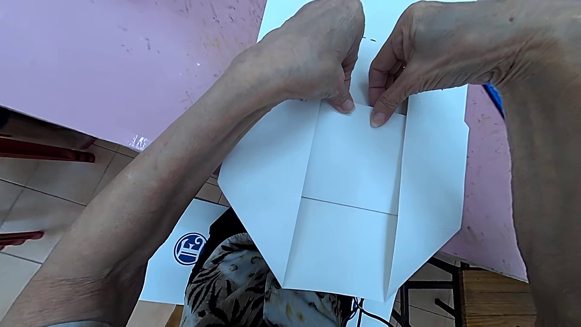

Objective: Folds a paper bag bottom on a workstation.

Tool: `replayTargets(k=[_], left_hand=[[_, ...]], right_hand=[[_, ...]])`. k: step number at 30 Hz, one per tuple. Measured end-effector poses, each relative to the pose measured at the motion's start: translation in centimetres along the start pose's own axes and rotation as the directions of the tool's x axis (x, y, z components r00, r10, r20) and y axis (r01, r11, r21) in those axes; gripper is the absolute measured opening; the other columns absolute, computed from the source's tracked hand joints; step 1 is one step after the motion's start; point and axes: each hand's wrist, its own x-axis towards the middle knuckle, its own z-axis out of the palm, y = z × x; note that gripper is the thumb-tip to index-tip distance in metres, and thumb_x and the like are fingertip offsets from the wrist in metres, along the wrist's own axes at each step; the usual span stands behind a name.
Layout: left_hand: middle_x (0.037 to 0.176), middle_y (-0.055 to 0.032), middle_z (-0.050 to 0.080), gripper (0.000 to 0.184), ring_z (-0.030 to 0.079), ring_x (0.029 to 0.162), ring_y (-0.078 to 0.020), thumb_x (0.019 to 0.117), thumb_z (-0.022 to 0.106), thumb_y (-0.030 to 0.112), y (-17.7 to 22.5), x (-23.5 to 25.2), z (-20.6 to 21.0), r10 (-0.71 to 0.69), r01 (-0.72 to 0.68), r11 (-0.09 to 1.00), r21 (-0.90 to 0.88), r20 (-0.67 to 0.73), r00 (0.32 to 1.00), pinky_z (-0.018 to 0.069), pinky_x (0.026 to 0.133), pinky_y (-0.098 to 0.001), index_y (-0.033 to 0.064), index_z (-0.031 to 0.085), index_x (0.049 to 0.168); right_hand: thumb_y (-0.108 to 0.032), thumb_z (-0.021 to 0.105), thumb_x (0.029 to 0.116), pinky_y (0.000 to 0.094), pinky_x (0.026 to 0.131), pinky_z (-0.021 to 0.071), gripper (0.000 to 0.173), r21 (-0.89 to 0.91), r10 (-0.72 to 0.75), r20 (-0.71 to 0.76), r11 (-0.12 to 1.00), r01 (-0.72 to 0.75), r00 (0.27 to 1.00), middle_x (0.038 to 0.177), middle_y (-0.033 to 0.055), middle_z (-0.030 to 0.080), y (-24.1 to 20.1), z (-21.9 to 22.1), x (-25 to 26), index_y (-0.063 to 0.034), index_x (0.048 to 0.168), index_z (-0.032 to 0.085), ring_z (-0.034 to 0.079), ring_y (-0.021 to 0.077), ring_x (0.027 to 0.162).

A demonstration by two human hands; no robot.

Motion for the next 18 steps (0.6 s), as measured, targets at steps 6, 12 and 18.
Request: replayTargets(k=[6, 12, 18], left_hand=[[0.135, -0.0166, 0.055, 0.024, 0.051, 0.124, -0.0264, 0.0842, 0.082, 0.026, 0.2, 0.1, -0.1, 0.013, -0.013, 0.999, 0.052, 0.003, 1.000, 0.0412, 0.098, -0.0461, 0.0049, 0.072, 0.089], [0.126, -0.0256, 0.061, 0.042, 0.060, 0.110, -0.0369, 0.0861, 0.078, 0.024, -0.3, -1.7, 1.3, 0.202, -0.180, 0.976, 0.126, -0.195, 0.960, 0.0451, 0.093, -0.0528, -0.0026, 0.067, 0.116], [0.113, -0.0206, 0.067, 0.028, 0.065, 0.104, -0.0312, 0.1039, 0.046, 0.014, -1.6, -7.6, 2.4, 0.273, -0.205, 0.954, 0.220, -0.348, 0.897, 0.0500, 0.089, -0.0477, -0.0015, 0.066, 0.115]], right_hand=[[0.000, 0.082, 0.0777, 0.0198, 0.052, 0.0463, 0.018, -0.003, -0.146, 0.227, 0.989, 0.150, 0.963, 0.066, -0.0018, 0.064, 2.8, -1.3, 6.7, -0.0095, 0.070, 0.068, 0.058, 0.0036, 0.057], [0.003, 0.075, 0.0863, 0.0217, 0.066, 0.0449, 0.013, 0.018, -0.156, -0.086, 0.987, 0.158, 0.984, 0.084, 0.0100, 0.066, 1.5, 0.5, -0.4, 0.0002, 0.097, 0.069, 0.059, 0.0101, 0.072], [-0.008, 0.076, 0.0894, 0.0166, 0.064, 0.0442, 0.006, -0.086, -0.059, -0.156, 0.995, 0.046, 0.986, 0.078, 0.0005, 0.065, 1.8, 1.8, 2.6, -0.0083, 0.091, 0.071, 0.057, 0.0044, 0.067]])
